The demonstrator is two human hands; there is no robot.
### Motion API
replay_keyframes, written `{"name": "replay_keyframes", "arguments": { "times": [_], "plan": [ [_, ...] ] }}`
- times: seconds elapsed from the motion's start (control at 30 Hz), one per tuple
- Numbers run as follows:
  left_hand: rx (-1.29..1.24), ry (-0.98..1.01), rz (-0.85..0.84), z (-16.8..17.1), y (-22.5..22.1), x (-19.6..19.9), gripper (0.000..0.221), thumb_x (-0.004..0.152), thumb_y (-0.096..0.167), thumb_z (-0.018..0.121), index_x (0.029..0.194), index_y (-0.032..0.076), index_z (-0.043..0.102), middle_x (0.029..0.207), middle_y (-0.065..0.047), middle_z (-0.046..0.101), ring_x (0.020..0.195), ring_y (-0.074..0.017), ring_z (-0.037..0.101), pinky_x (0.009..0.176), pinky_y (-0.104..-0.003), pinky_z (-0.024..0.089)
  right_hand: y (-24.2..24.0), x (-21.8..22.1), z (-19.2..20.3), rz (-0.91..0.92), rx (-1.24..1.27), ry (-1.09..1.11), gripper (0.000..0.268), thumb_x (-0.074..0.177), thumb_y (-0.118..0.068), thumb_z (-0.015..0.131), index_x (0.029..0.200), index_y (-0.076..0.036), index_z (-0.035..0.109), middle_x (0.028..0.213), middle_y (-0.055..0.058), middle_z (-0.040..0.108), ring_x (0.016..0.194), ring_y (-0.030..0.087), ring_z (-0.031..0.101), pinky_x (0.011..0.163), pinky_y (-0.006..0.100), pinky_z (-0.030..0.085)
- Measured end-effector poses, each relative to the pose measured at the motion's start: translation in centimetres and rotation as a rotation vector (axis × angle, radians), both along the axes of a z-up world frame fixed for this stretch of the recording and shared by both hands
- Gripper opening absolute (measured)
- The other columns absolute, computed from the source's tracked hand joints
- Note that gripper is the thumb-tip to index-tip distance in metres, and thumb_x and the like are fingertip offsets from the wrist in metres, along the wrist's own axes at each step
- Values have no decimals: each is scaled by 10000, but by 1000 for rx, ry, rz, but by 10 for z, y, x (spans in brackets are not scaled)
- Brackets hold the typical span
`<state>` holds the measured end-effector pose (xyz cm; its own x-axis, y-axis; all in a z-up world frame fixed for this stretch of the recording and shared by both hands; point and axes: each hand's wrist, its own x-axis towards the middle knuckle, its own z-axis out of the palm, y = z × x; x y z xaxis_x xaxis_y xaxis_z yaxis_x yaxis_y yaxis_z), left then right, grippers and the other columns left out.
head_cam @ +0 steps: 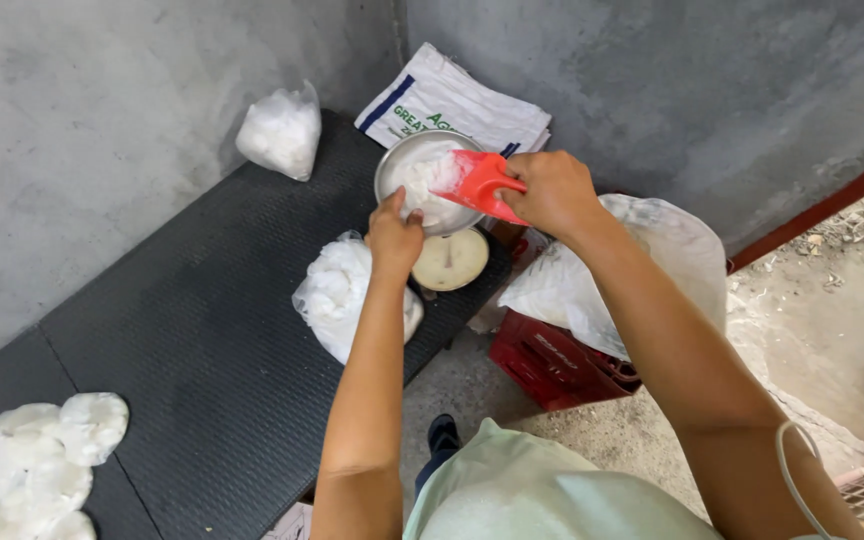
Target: The person is weighing a white fertilizer substance and portioning it into small plastic bags.
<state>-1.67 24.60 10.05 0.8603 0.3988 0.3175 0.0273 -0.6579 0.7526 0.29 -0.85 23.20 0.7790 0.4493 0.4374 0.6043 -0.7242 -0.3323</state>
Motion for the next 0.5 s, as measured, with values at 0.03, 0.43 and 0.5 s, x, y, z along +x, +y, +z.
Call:
{"name": "replay_keyframes", "arguments": {
  "times": [0.03,0.43,0.5],
  "plan": [
    [0,-2,0,-1,4,-1,506,873,179,738,1361,91,641,1379,-147,650,1298,-334,582,1076,-472,438,13,4,1,0,0,-2,272,772,-284,826,949,-87,759,801,171,717,733,389,691,644,484,537],
    [-33,-65,-176,7,19,-9,526,879,152,729,1384,48,625,1354,-178,659,1262,-340,614,1050,-414,470,92,30,-3,-3,-541,-157,57,764,-137,718,801,-96,736,793,147,727,773,341,730,636,464,565],
    [-51,-111,-205,2,21,-11,540,874,140,745,1386,29,613,1363,-211,641,1281,-364,598,1072,-416,461,87,18,14,-56,-445,-99,125,762,-218,760,803,-102,736,772,150,721,753,363,718,630,480,555]
  ]
}}
